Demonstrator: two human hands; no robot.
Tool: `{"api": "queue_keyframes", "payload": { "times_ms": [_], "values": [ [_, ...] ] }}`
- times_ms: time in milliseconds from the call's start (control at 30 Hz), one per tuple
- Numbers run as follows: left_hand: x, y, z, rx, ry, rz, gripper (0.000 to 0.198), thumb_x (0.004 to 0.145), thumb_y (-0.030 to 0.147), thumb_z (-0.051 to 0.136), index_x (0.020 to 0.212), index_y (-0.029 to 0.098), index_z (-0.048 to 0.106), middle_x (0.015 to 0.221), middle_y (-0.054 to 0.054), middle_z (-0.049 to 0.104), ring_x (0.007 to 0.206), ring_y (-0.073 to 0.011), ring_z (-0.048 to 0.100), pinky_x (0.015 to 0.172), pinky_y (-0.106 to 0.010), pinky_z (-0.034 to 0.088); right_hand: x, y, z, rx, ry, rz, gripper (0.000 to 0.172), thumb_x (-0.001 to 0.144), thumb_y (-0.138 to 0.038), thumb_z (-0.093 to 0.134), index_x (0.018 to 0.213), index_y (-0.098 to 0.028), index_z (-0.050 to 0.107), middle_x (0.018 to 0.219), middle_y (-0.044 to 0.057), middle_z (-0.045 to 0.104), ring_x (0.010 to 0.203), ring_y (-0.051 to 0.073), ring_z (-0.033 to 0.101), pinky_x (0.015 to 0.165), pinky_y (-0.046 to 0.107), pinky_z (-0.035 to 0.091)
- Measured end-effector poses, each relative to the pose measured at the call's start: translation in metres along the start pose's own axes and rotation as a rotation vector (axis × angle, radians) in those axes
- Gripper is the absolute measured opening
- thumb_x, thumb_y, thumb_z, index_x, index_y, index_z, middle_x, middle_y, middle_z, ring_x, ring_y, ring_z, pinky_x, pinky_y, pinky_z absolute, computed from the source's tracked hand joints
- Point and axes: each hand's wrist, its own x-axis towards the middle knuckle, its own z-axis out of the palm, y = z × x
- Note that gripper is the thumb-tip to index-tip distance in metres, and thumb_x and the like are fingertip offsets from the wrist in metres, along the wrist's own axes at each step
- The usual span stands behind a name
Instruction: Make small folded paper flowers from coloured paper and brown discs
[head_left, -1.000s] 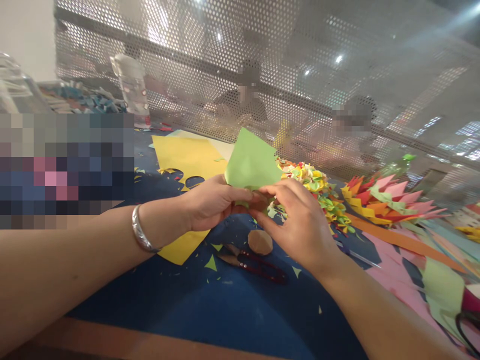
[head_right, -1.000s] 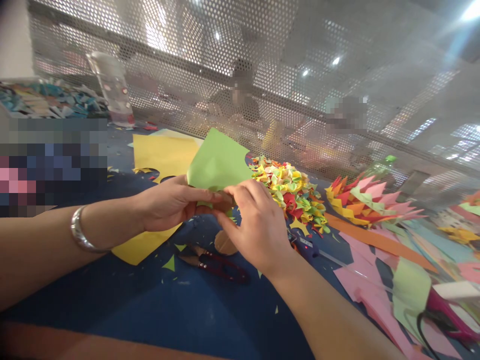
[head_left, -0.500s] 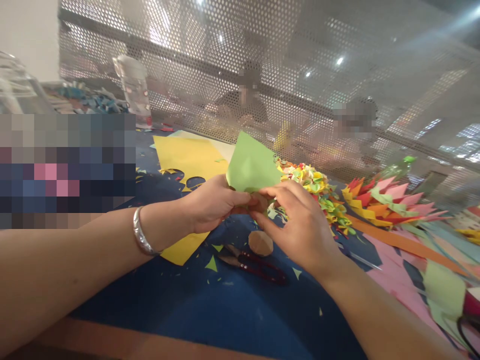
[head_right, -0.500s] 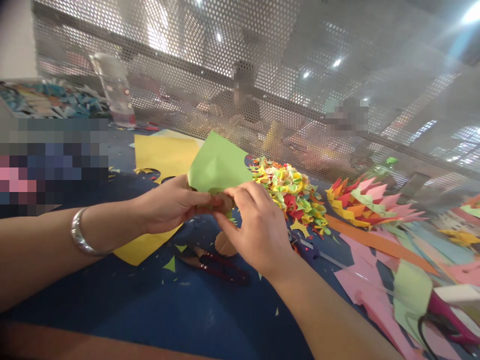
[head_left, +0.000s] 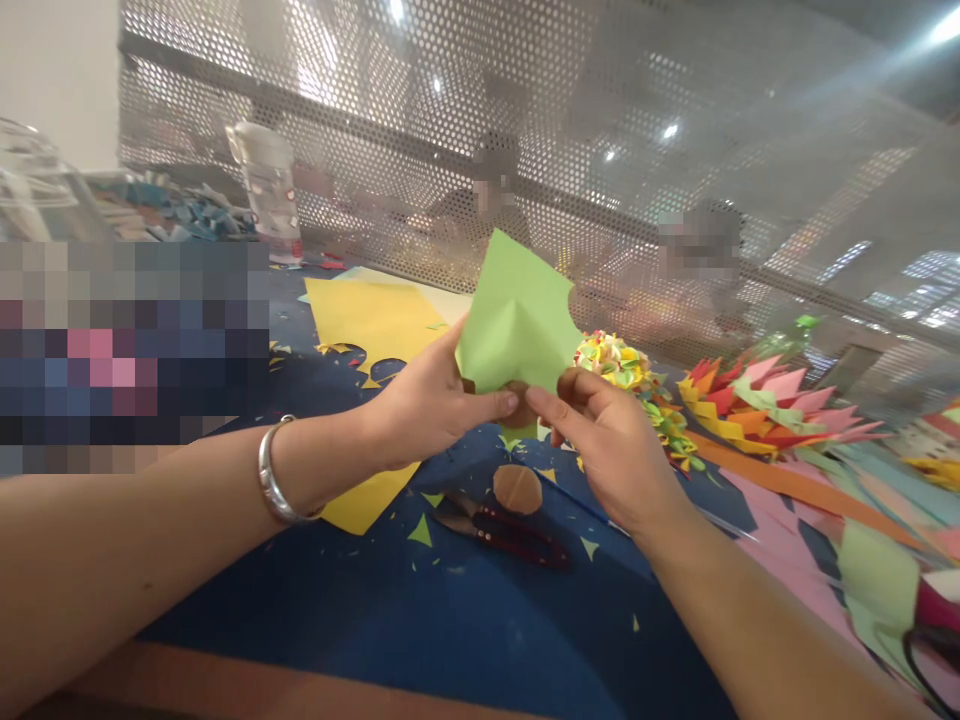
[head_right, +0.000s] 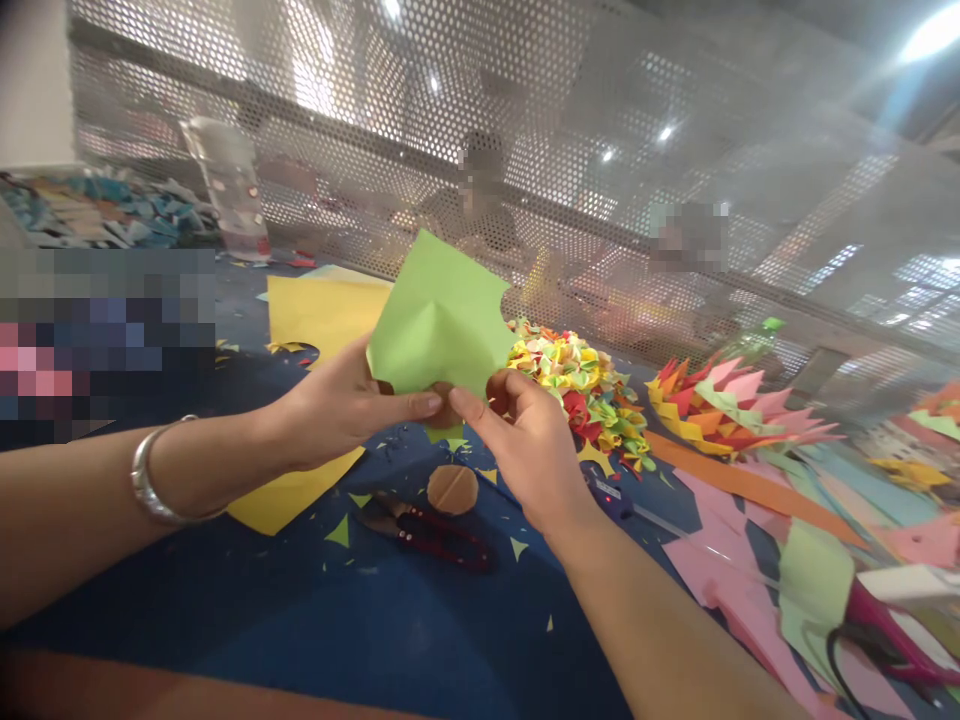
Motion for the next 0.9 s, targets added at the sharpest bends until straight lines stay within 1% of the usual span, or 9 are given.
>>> {"api": "queue_keyframes", "payload": {
  "times_ms": [100, 167, 267, 333, 400, 500, 633, 733, 900],
  "values": [
    [-0.0037, -0.0016, 0.0037, -0.022, -0.045, -0.015, 0.043, 0.072, 0.009, 0.077, 0.113, 0.014, 0.063, 0.085, -0.005, 0.072, 0.078, -0.0177, 0.068, 0.076, -0.030, 0.056, -0.0023, -0.0034, 0.0030, 0.144, -0.098, 0.018, 0.021, 0.080, -0.038, 0.075, 0.083, -0.019, 0.070, 0.074, 0.001, 0.068, 0.064, 0.014, 0.056, 0.057, 0.027, 0.045],
    [-0.0045, -0.0030, 0.0050, -0.087, -0.030, -0.074, 0.038, 0.073, 0.010, 0.078, 0.108, 0.013, 0.065, 0.089, -0.007, 0.073, 0.080, -0.0188, 0.069, 0.078, -0.032, 0.057, -0.0036, -0.0049, 0.0041, 0.212, -0.090, 0.039, 0.018, 0.078, -0.035, 0.077, 0.082, -0.019, 0.071, 0.073, 0.000, 0.068, 0.060, 0.012, 0.054, 0.058, 0.027, 0.045],
    [-0.0043, -0.0039, 0.0053, -0.209, 0.022, -0.237, 0.026, 0.076, 0.017, 0.076, 0.100, 0.011, 0.070, 0.097, -0.010, 0.074, 0.085, -0.0200, 0.070, 0.081, -0.031, 0.056, -0.0036, -0.0040, 0.0034, 0.271, -0.031, 0.074, 0.019, 0.074, -0.033, 0.081, 0.081, -0.019, 0.072, 0.071, -0.001, 0.067, 0.057, 0.011, 0.050, 0.057, 0.026, 0.043],
    [-0.0042, -0.0037, 0.0048, -0.237, 0.056, -0.374, 0.021, 0.078, 0.023, 0.077, 0.094, 0.011, 0.072, 0.094, -0.011, 0.074, 0.083, -0.0185, 0.070, 0.079, -0.030, 0.056, -0.0028, -0.0021, 0.0014, 0.265, -0.006, 0.096, 0.019, 0.073, -0.034, 0.081, 0.077, -0.018, 0.071, 0.067, -0.001, 0.066, 0.056, 0.010, 0.048, 0.056, 0.026, 0.041],
    [-0.0045, -0.0030, 0.0045, -0.233, 0.078, -0.456, 0.021, 0.079, 0.029, 0.077, 0.089, 0.010, 0.073, 0.089, -0.010, 0.074, 0.078, -0.0167, 0.069, 0.076, -0.029, 0.057, -0.0019, -0.0001, -0.0008, 0.239, -0.008, 0.112, 0.022, 0.074, -0.035, 0.081, 0.069, -0.018, 0.068, 0.061, -0.002, 0.062, 0.055, 0.010, 0.047, 0.055, 0.025, 0.039],
    [-0.0054, -0.0015, 0.0055, -0.221, 0.067, -0.440, 0.025, 0.084, 0.034, 0.073, 0.087, 0.010, 0.075, 0.086, -0.009, 0.075, 0.075, -0.0157, 0.069, 0.074, -0.027, 0.057, -0.0010, 0.0014, -0.0028, 0.221, -0.029, 0.128, 0.027, 0.075, -0.036, 0.080, 0.063, -0.018, 0.065, 0.057, -0.002, 0.058, 0.055, 0.011, 0.046, 0.054, 0.025, 0.038],
    [-0.0065, -0.0007, 0.0070, -0.174, 0.050, -0.384, 0.024, 0.089, 0.032, 0.068, 0.088, 0.010, 0.077, 0.082, -0.009, 0.077, 0.078, -0.0167, 0.071, 0.076, -0.027, 0.057, -0.0001, 0.0015, -0.0015, 0.228, -0.061, 0.136, 0.023, 0.076, -0.038, 0.079, 0.071, -0.017, 0.071, 0.068, 0.001, 0.065, 0.060, 0.012, 0.049, 0.057, 0.027, 0.041],
    [-0.0070, -0.0011, 0.0066, -0.149, 0.050, -0.364, 0.023, 0.089, 0.033, 0.068, 0.089, 0.012, 0.077, 0.081, -0.009, 0.078, 0.079, -0.0174, 0.072, 0.077, -0.028, 0.057, 0.0003, 0.0021, -0.0004, 0.227, -0.071, 0.132, 0.022, 0.076, -0.038, 0.079, 0.078, -0.016, 0.074, 0.073, 0.003, 0.067, 0.063, 0.013, 0.049, 0.058, 0.028, 0.042],
    [-0.0062, -0.0016, 0.0053, -0.136, 0.067, -0.374, 0.024, 0.086, 0.034, 0.070, 0.081, 0.012, 0.077, 0.080, -0.009, 0.078, 0.076, -0.0172, 0.071, 0.077, -0.029, 0.056, -0.0001, 0.0047, -0.0015, 0.202, -0.075, 0.118, 0.024, 0.077, -0.039, 0.078, 0.076, -0.016, 0.073, 0.070, 0.003, 0.065, 0.062, 0.014, 0.049, 0.058, 0.029, 0.042]
  ]
}}
